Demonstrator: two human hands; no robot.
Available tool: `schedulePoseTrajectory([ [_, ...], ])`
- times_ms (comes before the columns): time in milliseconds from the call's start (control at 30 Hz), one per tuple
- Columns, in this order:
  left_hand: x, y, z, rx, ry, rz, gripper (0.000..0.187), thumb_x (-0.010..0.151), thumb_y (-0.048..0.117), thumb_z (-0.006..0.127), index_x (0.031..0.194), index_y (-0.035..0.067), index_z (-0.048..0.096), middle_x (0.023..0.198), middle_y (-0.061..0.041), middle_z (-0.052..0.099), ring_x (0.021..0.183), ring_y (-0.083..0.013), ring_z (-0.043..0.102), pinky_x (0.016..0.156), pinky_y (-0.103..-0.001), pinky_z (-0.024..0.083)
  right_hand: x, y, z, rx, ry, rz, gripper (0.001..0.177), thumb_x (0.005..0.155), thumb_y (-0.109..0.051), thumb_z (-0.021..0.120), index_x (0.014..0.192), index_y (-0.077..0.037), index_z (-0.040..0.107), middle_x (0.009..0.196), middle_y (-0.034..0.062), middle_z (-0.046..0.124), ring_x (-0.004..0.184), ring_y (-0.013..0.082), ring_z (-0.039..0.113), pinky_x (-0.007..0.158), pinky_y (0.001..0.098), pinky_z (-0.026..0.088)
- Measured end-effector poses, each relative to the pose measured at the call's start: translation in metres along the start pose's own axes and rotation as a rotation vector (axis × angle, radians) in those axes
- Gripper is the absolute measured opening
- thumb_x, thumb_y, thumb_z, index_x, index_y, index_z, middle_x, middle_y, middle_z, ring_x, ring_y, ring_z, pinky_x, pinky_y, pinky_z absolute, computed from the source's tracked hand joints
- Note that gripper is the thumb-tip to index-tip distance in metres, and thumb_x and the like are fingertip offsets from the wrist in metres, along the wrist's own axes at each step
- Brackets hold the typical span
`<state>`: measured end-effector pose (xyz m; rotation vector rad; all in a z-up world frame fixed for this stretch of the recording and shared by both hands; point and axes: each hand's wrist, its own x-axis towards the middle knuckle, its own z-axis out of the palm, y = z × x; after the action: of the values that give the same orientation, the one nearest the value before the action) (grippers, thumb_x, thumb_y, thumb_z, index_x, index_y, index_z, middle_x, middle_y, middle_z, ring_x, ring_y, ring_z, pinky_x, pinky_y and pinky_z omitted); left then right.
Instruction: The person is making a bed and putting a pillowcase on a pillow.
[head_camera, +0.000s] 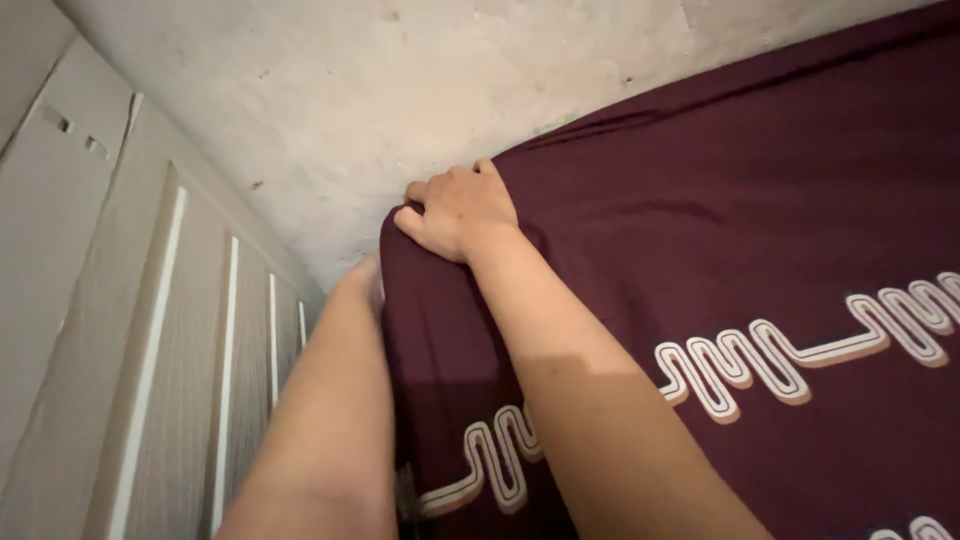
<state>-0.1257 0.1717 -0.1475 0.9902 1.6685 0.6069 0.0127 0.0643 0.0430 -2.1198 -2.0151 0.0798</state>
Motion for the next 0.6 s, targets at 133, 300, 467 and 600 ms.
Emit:
schedulePoseTrajectory([
  [133,0.009,-0.024,0.0,0.027,0.043,0.016,0.071,0.102,0.063,0.045,0.127,0.0,0.066,0.117,-0.016,0.07,0.106,-0.0311,0.065,0.09,-0.048,0.052,0.004,0.004,0.005,-0.005,-0.032,0.008,0.051,0.094,-0.051,0.042,0.124,-0.023,0.072,0.119,0.0063,0.072,0.115,0.0247,0.063,0.106,0.0467,0.037],
  [300,0.027,-0.06,0.006,0.072,0.089,0.032,0.073,0.106,0.062,0.041,0.12,-0.002,0.072,0.109,-0.015,0.073,0.099,-0.029,0.067,0.087,-0.045,0.053,0.003,0.008,0.015,-0.038,0.077,-0.036,0.052,0.094,-0.052,0.041,0.126,-0.022,0.068,0.122,0.0063,0.07,0.117,0.026,0.06,0.105,0.0484,0.036],
  [467,0.05,-0.086,0.003,0.109,0.145,0.058,0.078,0.109,0.062,0.036,0.113,-0.004,0.078,0.102,-0.015,0.077,0.092,-0.0269,0.07,0.085,-0.042,0.053,0.002,0.012,0.023,-0.022,0.172,-0.065,0.049,0.094,-0.049,0.042,0.124,-0.022,0.069,0.121,0.0053,0.07,0.117,0.0247,0.06,0.105,0.0484,0.036],
  [600,0.068,-0.068,-0.006,-0.083,-0.01,0.509,0.034,0.092,0.031,0.066,0.112,0.005,0.076,0.1,-0.003,0.079,0.088,-0.0152,0.069,0.079,-0.034,0.057,-0.001,0.011,0.02,0.012,0.235,-0.09,0.046,0.092,-0.047,0.046,0.12,-0.02,0.071,0.118,0.0048,0.07,0.116,0.024,0.059,0.105,0.0489,0.036],
])
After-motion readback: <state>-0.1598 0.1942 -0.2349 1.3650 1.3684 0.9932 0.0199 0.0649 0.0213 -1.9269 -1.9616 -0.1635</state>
